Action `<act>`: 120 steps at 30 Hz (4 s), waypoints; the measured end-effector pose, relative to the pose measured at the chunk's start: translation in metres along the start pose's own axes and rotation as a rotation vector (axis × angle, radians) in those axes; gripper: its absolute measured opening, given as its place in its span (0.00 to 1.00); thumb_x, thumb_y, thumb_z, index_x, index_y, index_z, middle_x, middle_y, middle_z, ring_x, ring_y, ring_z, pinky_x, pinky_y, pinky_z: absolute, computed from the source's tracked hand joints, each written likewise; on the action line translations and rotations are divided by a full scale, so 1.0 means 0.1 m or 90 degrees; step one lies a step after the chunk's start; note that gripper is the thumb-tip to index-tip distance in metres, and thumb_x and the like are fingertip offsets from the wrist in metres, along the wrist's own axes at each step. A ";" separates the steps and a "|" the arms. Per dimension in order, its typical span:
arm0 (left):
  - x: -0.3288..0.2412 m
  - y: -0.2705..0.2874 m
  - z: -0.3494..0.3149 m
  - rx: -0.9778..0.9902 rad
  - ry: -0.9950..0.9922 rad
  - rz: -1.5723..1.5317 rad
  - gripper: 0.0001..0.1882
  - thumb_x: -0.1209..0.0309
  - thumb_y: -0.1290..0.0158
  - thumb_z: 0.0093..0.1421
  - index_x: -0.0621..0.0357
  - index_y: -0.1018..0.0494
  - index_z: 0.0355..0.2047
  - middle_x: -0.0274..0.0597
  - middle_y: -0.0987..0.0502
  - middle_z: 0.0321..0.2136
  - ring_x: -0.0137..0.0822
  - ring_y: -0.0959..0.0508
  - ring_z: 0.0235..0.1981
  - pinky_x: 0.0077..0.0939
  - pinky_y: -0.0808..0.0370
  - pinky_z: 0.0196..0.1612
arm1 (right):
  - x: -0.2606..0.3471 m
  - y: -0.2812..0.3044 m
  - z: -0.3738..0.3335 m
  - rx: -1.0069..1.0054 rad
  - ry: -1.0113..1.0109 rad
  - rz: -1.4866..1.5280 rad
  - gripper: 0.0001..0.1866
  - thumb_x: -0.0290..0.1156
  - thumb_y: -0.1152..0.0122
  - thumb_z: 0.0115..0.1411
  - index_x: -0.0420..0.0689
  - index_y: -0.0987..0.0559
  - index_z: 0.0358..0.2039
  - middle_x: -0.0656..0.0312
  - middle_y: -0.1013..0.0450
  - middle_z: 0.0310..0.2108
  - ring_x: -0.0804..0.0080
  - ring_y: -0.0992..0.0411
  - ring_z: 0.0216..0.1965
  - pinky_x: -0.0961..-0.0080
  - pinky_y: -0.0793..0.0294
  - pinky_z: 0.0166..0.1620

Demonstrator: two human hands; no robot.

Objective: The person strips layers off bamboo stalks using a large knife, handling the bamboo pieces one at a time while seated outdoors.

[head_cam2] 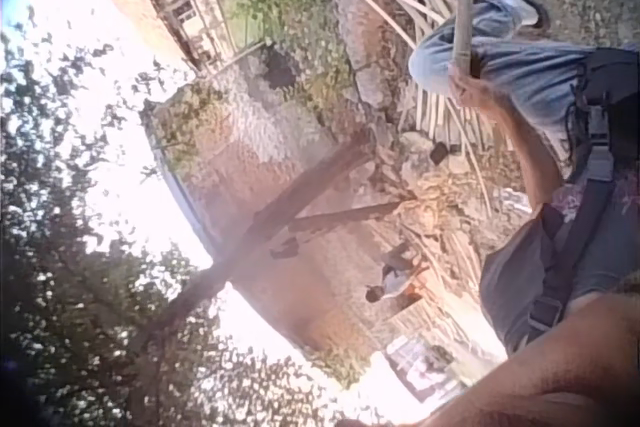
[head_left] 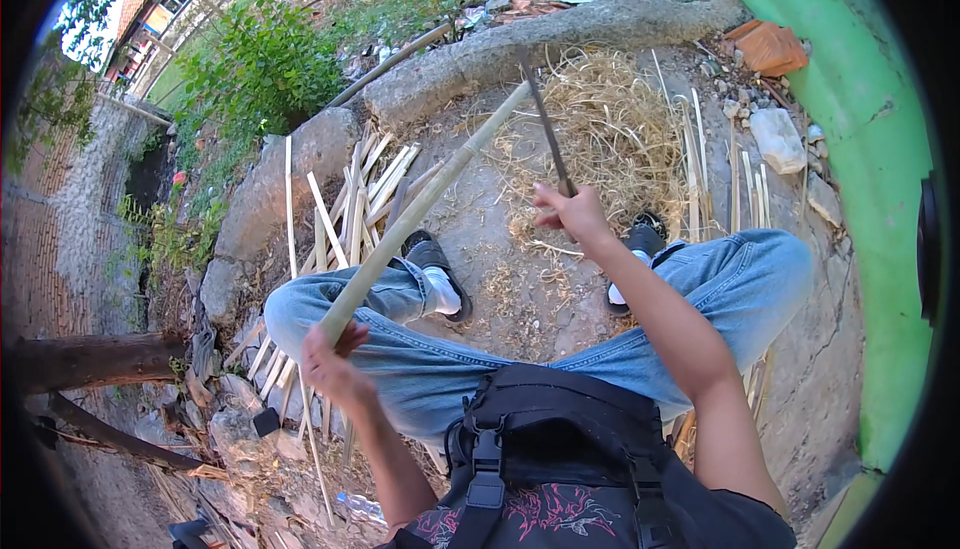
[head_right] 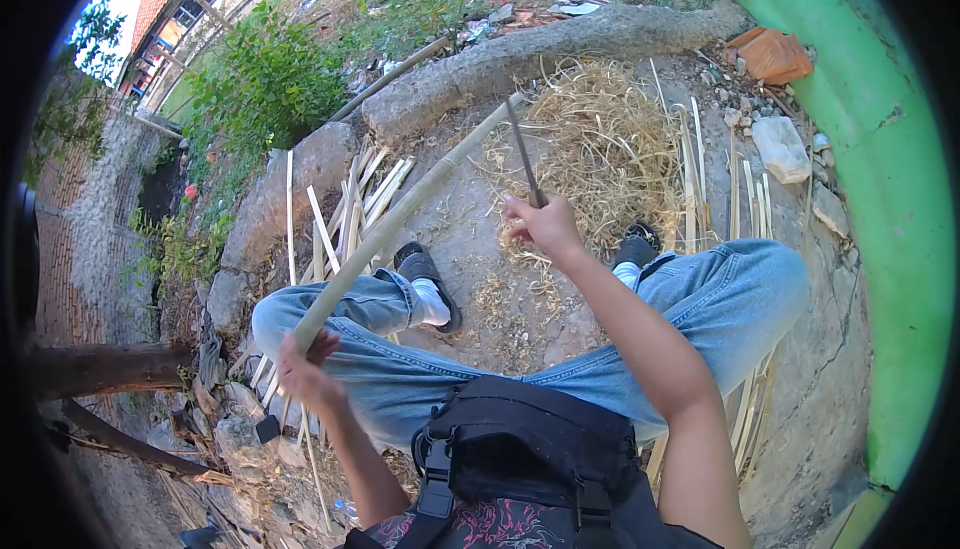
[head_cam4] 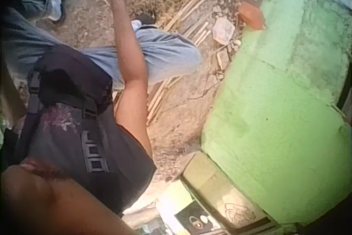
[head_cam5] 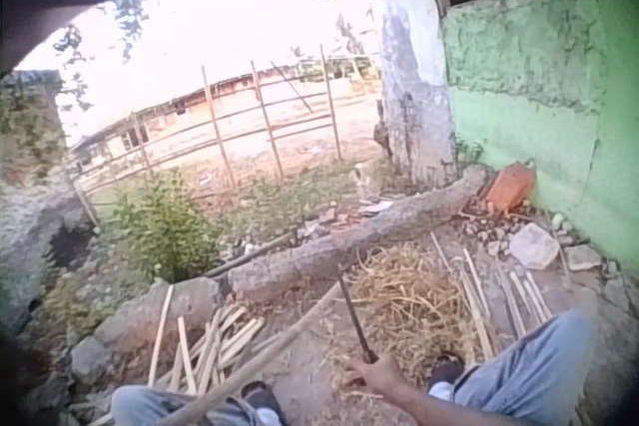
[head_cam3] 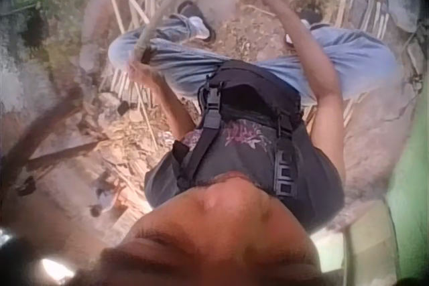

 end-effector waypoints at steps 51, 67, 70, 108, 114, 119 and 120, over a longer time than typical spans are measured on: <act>-0.07 0.16 -0.44 0.606 0.275 0.203 0.15 0.65 0.52 0.65 0.67 0.26 0.35 0.34 0.28 0.19 0.22 0.32 0.21 0.16 0.34 0.25 | 0.98 0.49 -0.55 -0.229 0.304 0.196 0.18 0.25 0.32 0.51 0.47 0.36 0.18 0.56 0.25 0.27 0.69 0.22 0.25 0.79 0.25 0.28; -0.04 0.38 -0.52 0.687 0.370 0.190 0.10 0.71 0.46 0.60 0.66 0.25 0.36 0.37 0.23 0.24 0.24 0.25 0.25 0.19 0.28 0.30 | 0.86 0.31 -0.57 -0.076 0.235 0.305 0.19 0.22 0.28 0.46 0.48 0.35 0.21 0.61 0.26 0.25 0.72 0.25 0.24 0.77 0.28 0.28; -0.01 0.38 -0.50 0.772 0.308 0.336 0.10 0.70 0.45 0.59 0.66 0.24 0.36 0.35 0.23 0.24 0.24 0.25 0.26 0.19 0.28 0.31 | 0.85 0.31 -0.56 -0.046 0.217 0.324 0.19 0.23 0.28 0.45 0.48 0.35 0.20 0.60 0.26 0.26 0.72 0.25 0.24 0.78 0.27 0.29; 0.68 -1.11 -0.67 0.690 0.613 -0.239 0.21 0.51 0.62 0.67 0.54 0.37 0.27 0.30 0.40 0.12 0.23 0.40 0.09 0.16 0.44 0.11 | 0.47 -0.08 -0.60 0.055 0.322 -0.798 0.32 0.64 0.47 0.54 0.44 0.30 0.14 0.64 0.37 0.09 0.61 0.37 0.15 0.63 0.41 0.46; 0.70 -1.13 -0.66 0.635 0.484 -0.099 0.22 0.53 0.64 0.68 0.56 0.36 0.25 0.28 0.42 0.08 0.20 0.41 0.08 0.16 0.47 0.10 | 0.41 -0.31 -0.79 0.183 0.510 -0.860 0.32 0.63 0.48 0.55 0.45 0.31 0.12 0.62 0.39 0.07 0.60 0.36 0.14 0.57 0.40 0.50; 0.83 -1.12 -0.73 0.523 0.157 0.051 0.23 0.56 0.66 0.69 0.65 0.34 0.28 0.40 0.36 0.14 0.37 0.36 0.15 0.36 0.38 0.22 | 0.25 -0.23 -0.66 0.241 0.507 -0.855 0.31 0.62 0.47 0.54 0.45 0.31 0.12 0.60 0.39 0.07 0.59 0.37 0.13 0.63 0.34 0.42; 0.85 -1.11 -0.74 0.523 0.160 0.048 0.23 0.56 0.66 0.69 0.65 0.34 0.28 0.40 0.36 0.14 0.37 0.36 0.15 0.36 0.38 0.22 | 0.22 -0.20 -0.64 0.261 0.499 -0.851 0.31 0.61 0.46 0.54 0.45 0.31 0.12 0.60 0.39 0.07 0.59 0.37 0.13 0.66 0.32 0.38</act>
Point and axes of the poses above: each hand's wrist, its own z-axis towards the middle knuckle, its own y-axis out of the back of the hand, x = y × z, the point moved 3 cm from there along z, towards the middle knuckle
